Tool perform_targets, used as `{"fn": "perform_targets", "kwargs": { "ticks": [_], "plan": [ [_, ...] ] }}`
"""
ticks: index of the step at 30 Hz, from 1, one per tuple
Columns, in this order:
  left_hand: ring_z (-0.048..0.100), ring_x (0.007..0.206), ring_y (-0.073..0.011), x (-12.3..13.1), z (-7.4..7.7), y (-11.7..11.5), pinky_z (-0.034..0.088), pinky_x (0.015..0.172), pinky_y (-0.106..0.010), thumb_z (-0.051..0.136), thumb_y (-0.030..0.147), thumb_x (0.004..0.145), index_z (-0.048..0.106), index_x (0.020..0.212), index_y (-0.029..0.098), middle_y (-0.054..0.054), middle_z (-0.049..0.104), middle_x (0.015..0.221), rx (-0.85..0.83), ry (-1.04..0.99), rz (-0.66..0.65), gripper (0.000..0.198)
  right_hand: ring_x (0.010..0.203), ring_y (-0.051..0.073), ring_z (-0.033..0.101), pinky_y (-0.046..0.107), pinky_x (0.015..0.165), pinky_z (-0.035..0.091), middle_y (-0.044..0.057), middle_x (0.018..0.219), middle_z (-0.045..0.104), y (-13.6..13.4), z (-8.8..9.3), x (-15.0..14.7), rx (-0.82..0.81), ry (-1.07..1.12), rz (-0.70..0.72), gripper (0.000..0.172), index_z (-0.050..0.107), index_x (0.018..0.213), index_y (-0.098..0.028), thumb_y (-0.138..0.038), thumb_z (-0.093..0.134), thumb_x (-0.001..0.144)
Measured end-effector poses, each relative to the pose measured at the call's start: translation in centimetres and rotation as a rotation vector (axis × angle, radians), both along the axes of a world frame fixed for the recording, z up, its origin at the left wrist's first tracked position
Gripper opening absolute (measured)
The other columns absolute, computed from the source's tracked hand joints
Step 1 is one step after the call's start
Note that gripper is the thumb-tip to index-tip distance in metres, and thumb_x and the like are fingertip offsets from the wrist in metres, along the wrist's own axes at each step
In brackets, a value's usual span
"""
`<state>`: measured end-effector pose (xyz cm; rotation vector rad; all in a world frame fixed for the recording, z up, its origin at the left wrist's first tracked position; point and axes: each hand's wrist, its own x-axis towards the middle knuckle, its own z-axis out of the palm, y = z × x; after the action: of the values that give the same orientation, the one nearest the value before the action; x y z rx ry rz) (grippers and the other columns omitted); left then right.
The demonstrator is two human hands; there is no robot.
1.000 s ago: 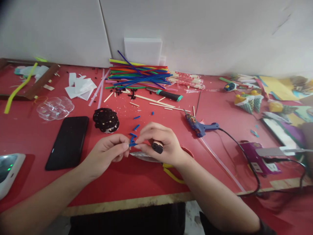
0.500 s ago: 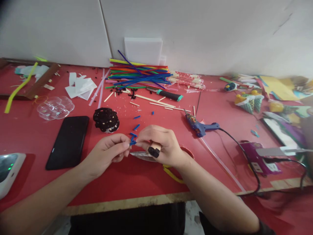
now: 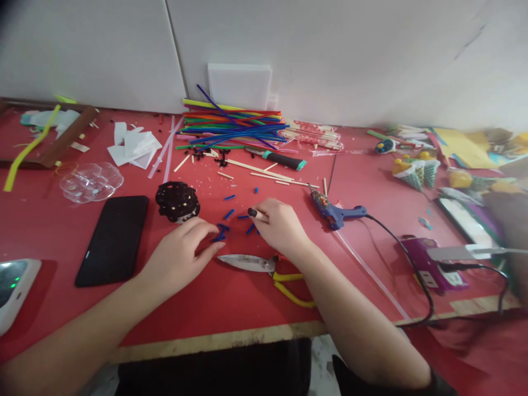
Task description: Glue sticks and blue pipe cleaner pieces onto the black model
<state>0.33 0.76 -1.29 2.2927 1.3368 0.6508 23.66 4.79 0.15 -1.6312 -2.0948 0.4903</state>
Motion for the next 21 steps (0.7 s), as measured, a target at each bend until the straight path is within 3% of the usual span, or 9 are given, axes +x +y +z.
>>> {"fn": "perform_targets", "kwargs": {
  "ticks": [3, 7, 10, 21],
  "plan": [
    [0.068, 0.091, -0.0257, 0.3, -0.3, -0.1, 0.055, 0.076, -0.036, 0.065, 0.029, 0.093, 0.063, 0.097, 0.018, -0.009, 0.068, 0.101, 0.028, 0.038, 0.042, 0.012, 0.062, 0.016, 0.056, 0.027, 0.058, 0.037, 0.004, 0.067, 0.061, 0.3, 0.2, 0.6, 0.046, -0.054, -0.047, 0.02, 0.065, 0.068, -0.018, -0.024, 0.06, 0.086],
    [0.067, 0.089, -0.0234, 0.3, -0.6, 0.0, 0.055, 0.076, -0.035, 0.061, 0.021, 0.095, 0.065, 0.096, 0.017, -0.007, 0.066, 0.099, 0.047, 0.022, 0.042, 0.006, 0.069, 0.018, 0.063, 0.028, 0.062, 0.041, 0.006, 0.08, 0.072, 0.9, 1.0, 2.0, -0.012, -0.059, -0.091, 0.014, 0.072, 0.084, -0.017, -0.027, 0.061, 0.085],
    [0.067, 0.086, -0.0226, 0.1, -0.7, 0.0, 0.054, 0.075, -0.035, 0.059, 0.017, 0.095, 0.066, 0.094, 0.017, -0.007, 0.064, 0.097, 0.065, 0.018, 0.039, 0.006, 0.068, 0.019, 0.062, 0.028, 0.062, 0.041, 0.006, 0.081, 0.073, 1.1, 1.2, 2.6, -0.025, -0.078, -0.088, 0.017, 0.071, 0.081, -0.018, -0.032, 0.063, 0.085],
    [0.068, 0.081, -0.0221, -0.2, 0.0, 0.3, 0.05, 0.069, -0.031, 0.059, 0.011, 0.094, 0.061, 0.091, 0.018, -0.004, 0.068, 0.09, 0.039, -0.032, 0.083, 0.008, 0.066, 0.016, 0.055, 0.028, 0.062, 0.039, 0.002, 0.071, 0.06, 1.1, -0.2, 1.0, -0.009, -0.011, 0.08, 0.016, 0.066, 0.071, -0.018, -0.027, 0.069, 0.084]
  ]
}}
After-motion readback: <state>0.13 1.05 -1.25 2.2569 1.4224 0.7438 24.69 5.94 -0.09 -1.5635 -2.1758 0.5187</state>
